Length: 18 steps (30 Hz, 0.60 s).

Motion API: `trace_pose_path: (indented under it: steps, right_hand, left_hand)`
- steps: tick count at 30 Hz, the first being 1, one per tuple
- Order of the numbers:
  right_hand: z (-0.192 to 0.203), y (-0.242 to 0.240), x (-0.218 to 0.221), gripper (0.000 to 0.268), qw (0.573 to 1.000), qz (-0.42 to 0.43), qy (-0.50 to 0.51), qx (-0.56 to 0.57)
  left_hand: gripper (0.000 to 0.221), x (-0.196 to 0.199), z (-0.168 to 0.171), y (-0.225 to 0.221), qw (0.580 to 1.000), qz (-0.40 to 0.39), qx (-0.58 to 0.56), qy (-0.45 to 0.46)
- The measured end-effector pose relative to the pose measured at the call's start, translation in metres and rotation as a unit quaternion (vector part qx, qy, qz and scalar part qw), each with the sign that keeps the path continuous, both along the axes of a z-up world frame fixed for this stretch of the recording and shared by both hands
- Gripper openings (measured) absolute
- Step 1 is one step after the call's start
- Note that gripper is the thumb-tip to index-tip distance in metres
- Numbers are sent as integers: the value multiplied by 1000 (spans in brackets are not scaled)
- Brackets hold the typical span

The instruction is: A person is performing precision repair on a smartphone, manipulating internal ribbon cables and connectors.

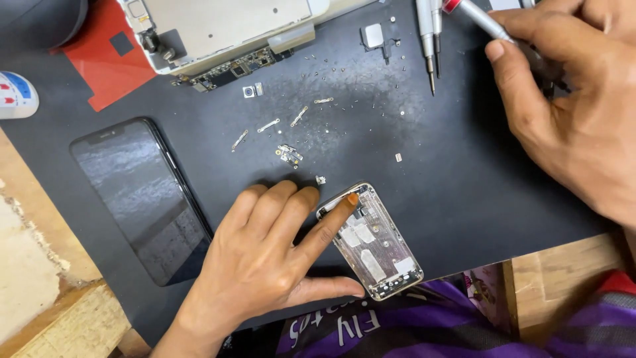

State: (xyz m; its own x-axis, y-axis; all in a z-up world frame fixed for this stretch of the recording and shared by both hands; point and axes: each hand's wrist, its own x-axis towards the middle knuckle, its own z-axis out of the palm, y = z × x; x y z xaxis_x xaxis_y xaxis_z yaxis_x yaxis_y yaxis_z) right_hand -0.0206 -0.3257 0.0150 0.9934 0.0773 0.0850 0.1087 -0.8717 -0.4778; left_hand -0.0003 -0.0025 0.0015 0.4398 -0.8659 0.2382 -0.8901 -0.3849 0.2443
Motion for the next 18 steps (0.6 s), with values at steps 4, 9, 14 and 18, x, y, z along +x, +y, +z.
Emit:
trace_pose_path:
  steps: [4,9,14,18]
  right_hand:
    - [-3,-1,1,21,1000,11,-10,-3]
    - [-2,0,1,19,1000,1,-1,-5]
    - [-4,-3,-1,18,1000,7,-5,-25]
    - [-12,-12,-5,17,995,30,-45,-80]
  left_hand:
    - [81,-1,0,0,1000,0,-3,-6]
    - [82,0,1,0,1000,-3,-15,7]
    - [82,0,1,0,999,-8,-31,4]
    - [76,-1,1,3,998,-15,-67,-12]
